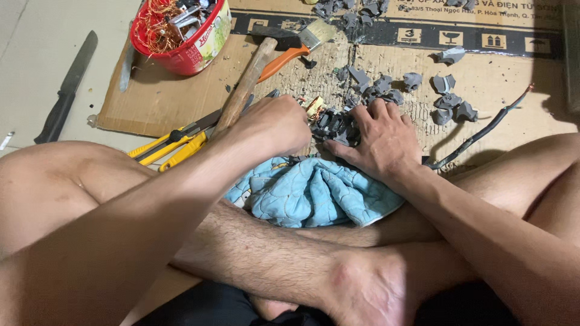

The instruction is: The person sits on the floor and uses a hammer to break apart a grey plastic electronic component. They then use pliers to pull out copper wire from the broken pieces and place the wire into a red container.

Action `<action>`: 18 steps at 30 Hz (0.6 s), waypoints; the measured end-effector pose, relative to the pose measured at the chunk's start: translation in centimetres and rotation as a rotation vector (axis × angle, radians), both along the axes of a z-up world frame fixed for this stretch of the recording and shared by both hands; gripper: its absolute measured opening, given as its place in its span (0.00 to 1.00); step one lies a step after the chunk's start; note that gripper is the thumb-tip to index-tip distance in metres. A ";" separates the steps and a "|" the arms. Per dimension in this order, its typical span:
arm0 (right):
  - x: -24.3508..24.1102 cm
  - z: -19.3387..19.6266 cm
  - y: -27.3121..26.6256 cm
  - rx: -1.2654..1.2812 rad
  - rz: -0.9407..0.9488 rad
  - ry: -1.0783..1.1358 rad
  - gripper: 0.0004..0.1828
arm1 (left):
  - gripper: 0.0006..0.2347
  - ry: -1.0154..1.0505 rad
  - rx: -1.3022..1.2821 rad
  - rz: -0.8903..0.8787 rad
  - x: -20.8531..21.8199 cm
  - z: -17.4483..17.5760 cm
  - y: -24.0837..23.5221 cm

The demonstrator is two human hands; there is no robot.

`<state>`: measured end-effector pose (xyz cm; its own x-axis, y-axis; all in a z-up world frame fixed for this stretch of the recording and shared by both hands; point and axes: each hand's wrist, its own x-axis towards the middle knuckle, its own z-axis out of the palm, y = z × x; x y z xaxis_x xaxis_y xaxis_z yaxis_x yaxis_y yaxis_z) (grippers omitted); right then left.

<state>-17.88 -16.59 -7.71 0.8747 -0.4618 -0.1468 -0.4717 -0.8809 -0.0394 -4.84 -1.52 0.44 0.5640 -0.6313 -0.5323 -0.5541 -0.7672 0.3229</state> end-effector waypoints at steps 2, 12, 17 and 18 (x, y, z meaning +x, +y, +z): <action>-0.1 0.1 0.0 0.002 0.009 -0.005 0.45 | 0.17 -0.034 0.016 -0.002 0.1 0.1 -0.6; 0.3 -4.8 -1.7 -0.179 0.043 0.038 0.42 | 0.12 -0.135 0.012 -0.107 -6.1 1.1 -2.9; -0.3 -3.3 -1.1 -0.099 0.037 -0.044 0.41 | 0.14 0.053 -0.021 0.195 -4.2 -0.9 -1.2; -0.2 -1.9 -0.2 -0.057 0.037 -0.073 0.41 | 0.15 0.078 -0.071 0.274 -3.0 -1.2 -0.1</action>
<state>-18.06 -16.80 -9.59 0.8985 -0.4353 -0.0562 -0.4369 -0.8992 -0.0214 -7.85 -1.64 -0.80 0.6776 -0.4985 -0.5407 -0.3009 -0.8588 0.4147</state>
